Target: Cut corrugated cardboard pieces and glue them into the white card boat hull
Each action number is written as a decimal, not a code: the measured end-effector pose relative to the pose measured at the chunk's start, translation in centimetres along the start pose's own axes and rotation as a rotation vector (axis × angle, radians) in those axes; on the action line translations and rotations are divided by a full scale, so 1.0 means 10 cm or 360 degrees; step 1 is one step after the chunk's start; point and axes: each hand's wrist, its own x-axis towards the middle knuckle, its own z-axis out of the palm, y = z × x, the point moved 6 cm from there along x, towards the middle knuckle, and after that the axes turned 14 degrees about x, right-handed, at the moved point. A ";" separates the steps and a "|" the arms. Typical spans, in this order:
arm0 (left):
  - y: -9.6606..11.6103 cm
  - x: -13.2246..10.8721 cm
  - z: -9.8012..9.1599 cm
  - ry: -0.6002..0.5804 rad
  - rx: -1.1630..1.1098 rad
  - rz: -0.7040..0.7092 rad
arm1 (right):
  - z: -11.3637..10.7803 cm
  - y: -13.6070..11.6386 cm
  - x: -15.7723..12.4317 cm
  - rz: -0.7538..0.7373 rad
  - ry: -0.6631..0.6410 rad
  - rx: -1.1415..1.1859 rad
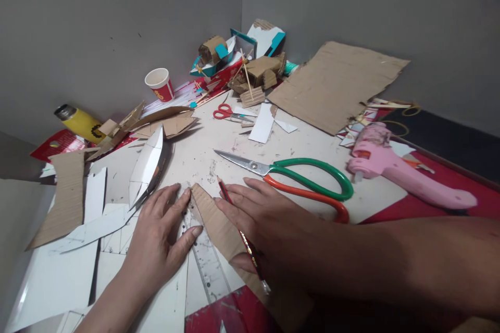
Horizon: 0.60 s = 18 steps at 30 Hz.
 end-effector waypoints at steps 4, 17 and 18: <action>0.00 0.00 -0.01 0.0023 0.0004 0.0001 | 0.00 -0.02 -0.01 0.0016 -0.0043 0.0009; -0.05 0.00 0.00 0.0097 -0.0047 -0.0034 | -0.54 -0.08 -0.09 -0.0143 0.0498 0.0477; -0.05 0.00 0.00 0.0113 -0.0050 -0.0039 | -0.64 -0.11 -0.12 -0.0125 0.0588 0.0534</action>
